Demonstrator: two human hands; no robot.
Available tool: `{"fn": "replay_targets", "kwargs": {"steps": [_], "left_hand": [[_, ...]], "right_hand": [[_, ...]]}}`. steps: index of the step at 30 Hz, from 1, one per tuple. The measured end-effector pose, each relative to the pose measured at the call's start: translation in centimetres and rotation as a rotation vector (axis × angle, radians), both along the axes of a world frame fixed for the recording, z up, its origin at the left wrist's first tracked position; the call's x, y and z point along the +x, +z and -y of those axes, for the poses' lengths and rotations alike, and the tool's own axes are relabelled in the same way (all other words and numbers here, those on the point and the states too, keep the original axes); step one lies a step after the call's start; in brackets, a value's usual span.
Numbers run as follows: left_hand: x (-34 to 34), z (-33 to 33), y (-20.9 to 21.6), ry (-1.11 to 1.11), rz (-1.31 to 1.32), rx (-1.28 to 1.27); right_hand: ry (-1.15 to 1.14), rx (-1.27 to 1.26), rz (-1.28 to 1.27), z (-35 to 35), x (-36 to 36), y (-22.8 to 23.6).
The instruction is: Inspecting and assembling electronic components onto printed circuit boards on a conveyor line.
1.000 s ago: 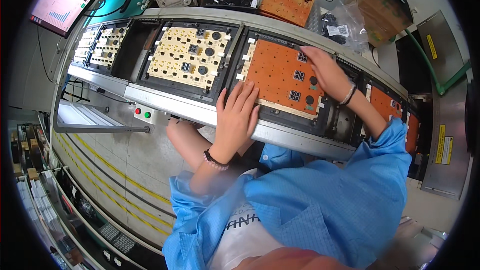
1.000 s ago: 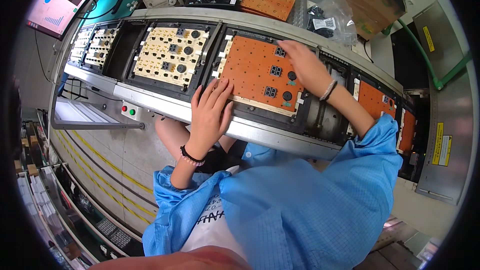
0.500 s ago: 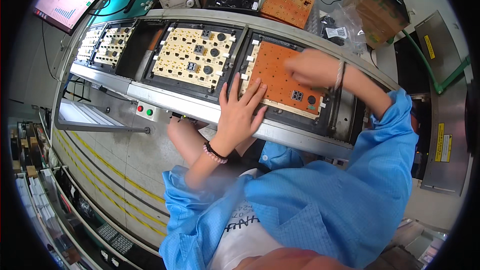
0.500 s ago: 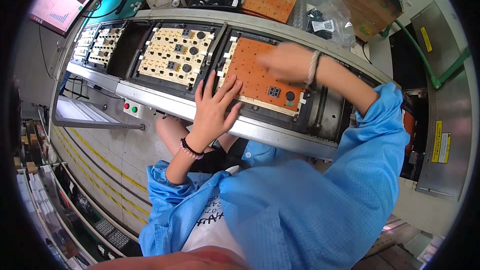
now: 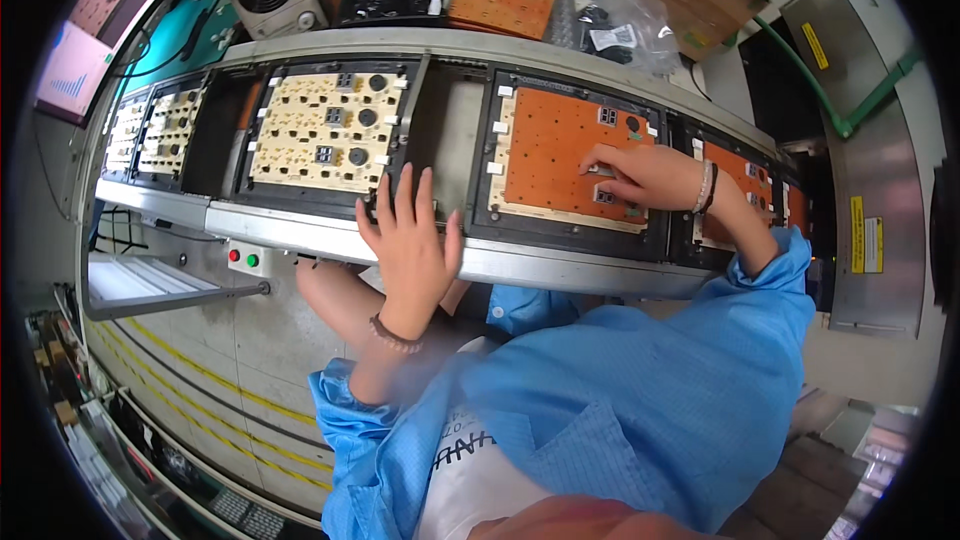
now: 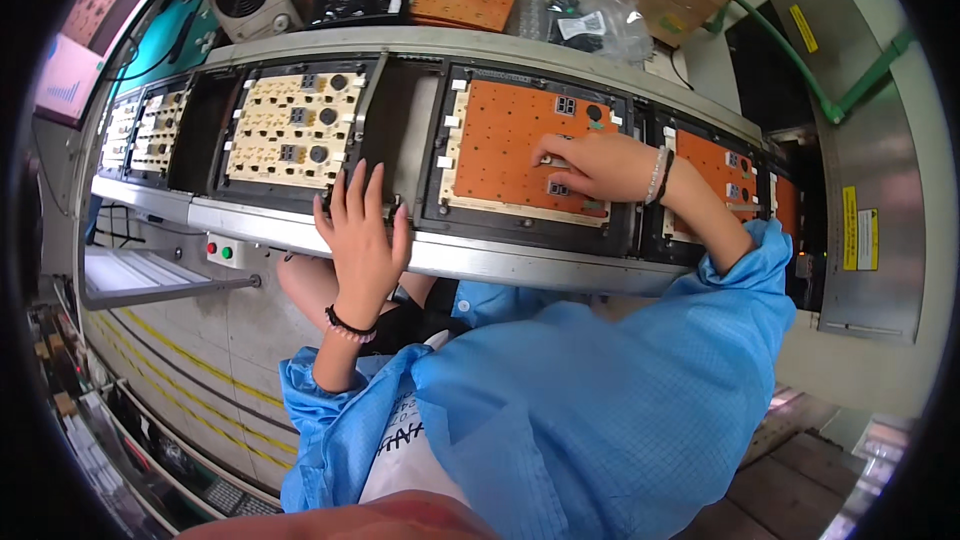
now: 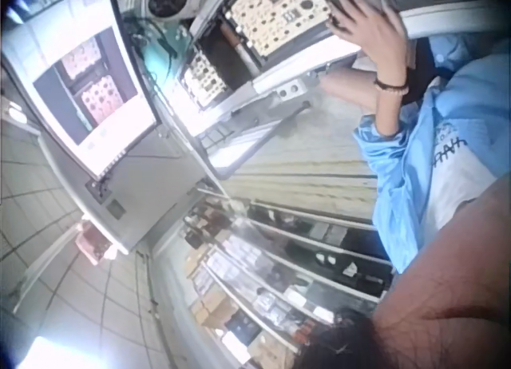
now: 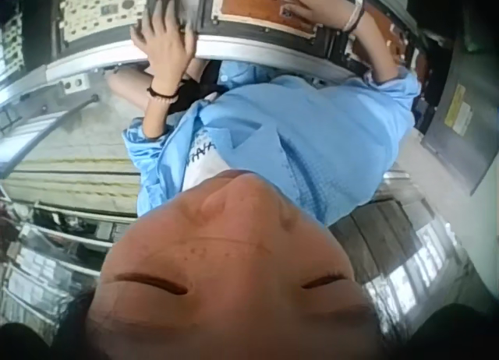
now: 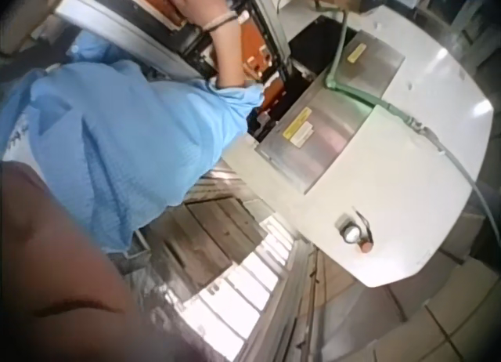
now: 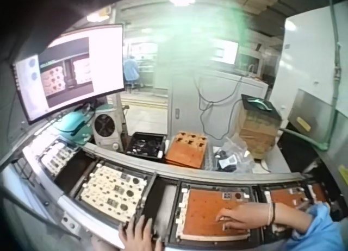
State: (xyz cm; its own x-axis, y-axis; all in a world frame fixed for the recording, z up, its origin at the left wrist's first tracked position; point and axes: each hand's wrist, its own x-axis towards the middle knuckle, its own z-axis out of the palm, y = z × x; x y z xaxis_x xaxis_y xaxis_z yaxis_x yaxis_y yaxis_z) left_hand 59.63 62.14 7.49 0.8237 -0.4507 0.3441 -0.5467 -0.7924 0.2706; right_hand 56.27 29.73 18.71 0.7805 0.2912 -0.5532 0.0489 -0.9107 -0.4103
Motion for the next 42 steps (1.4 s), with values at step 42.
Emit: {"fn": "replay_targets", "kwargs": {"steps": [42], "left_hand": [[9.6,-10.2,1.1,-0.185,-0.016,-0.497]], "right_hand": [[0.356,-0.270,0.574,-16.6,46.8,-13.3]]}}
